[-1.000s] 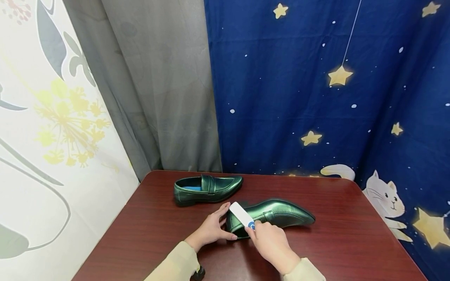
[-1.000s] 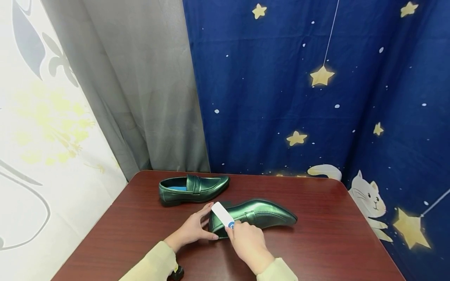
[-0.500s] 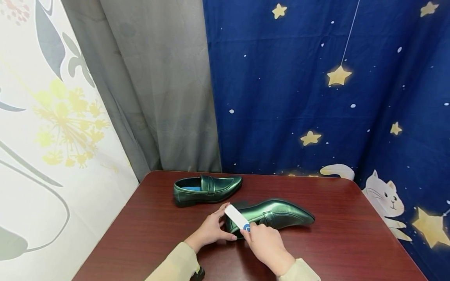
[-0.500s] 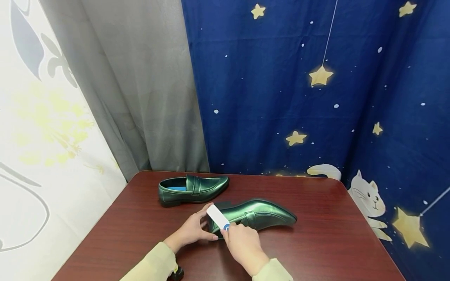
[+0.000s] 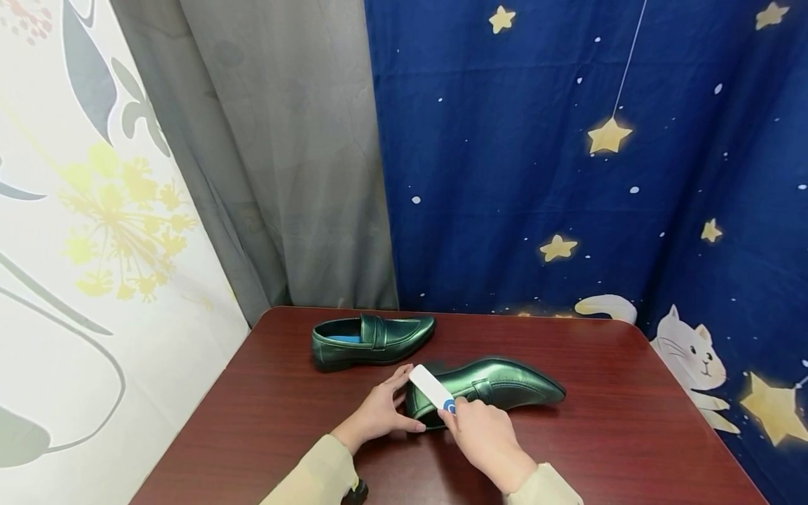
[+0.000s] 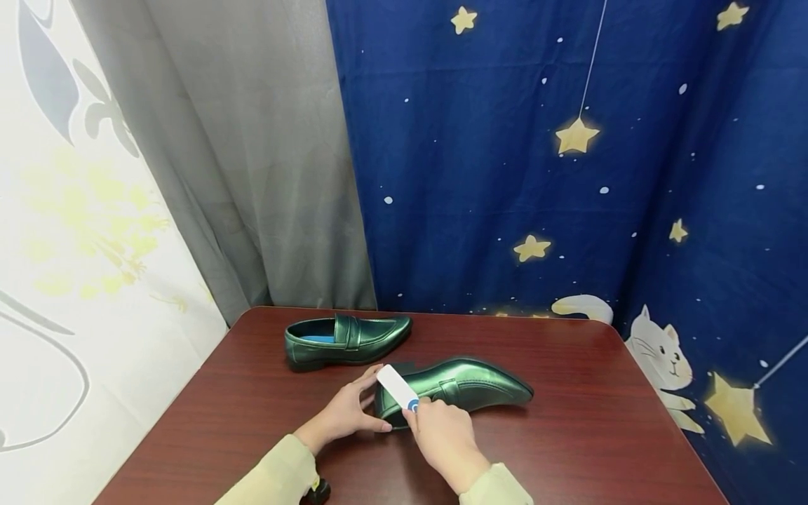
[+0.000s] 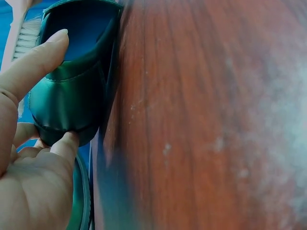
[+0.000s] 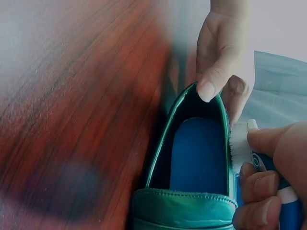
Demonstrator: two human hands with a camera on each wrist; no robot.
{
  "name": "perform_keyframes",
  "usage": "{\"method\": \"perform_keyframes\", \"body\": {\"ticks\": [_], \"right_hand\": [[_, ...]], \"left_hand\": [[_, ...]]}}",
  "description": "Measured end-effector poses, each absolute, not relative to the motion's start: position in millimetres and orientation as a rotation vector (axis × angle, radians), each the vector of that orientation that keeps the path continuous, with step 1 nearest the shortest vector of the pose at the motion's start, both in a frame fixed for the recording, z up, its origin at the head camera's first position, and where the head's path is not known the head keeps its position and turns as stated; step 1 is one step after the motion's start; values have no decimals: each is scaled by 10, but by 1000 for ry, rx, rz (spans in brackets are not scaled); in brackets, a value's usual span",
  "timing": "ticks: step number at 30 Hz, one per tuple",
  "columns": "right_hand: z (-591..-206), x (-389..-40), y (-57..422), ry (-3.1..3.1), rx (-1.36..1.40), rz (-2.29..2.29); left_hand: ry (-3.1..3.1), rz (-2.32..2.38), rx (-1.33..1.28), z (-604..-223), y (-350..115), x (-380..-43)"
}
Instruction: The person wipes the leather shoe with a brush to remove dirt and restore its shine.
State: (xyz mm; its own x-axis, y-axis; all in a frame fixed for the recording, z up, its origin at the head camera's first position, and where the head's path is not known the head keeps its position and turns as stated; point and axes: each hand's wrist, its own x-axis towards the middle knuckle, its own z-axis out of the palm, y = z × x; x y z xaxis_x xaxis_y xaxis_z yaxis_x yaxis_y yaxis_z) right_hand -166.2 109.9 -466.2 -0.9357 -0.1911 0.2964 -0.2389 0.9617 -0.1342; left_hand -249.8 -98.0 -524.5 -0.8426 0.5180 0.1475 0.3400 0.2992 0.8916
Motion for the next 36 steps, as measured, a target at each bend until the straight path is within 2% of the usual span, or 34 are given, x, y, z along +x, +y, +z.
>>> {"method": "perform_keyframes", "body": {"ticks": [10,20,36], "right_hand": [[-4645,-1661,1168,-2869,269,269],[-4611,-1673,1283,-2882,247,296],[-4564,-1688,1453,-2897,180,353]], "left_hand": [[2355,1582,799,-5027,-962,-2372],[2389,1564,797,-5257,-978,-2502],[2363,1582,789,-5264,-982,-2515]]}}
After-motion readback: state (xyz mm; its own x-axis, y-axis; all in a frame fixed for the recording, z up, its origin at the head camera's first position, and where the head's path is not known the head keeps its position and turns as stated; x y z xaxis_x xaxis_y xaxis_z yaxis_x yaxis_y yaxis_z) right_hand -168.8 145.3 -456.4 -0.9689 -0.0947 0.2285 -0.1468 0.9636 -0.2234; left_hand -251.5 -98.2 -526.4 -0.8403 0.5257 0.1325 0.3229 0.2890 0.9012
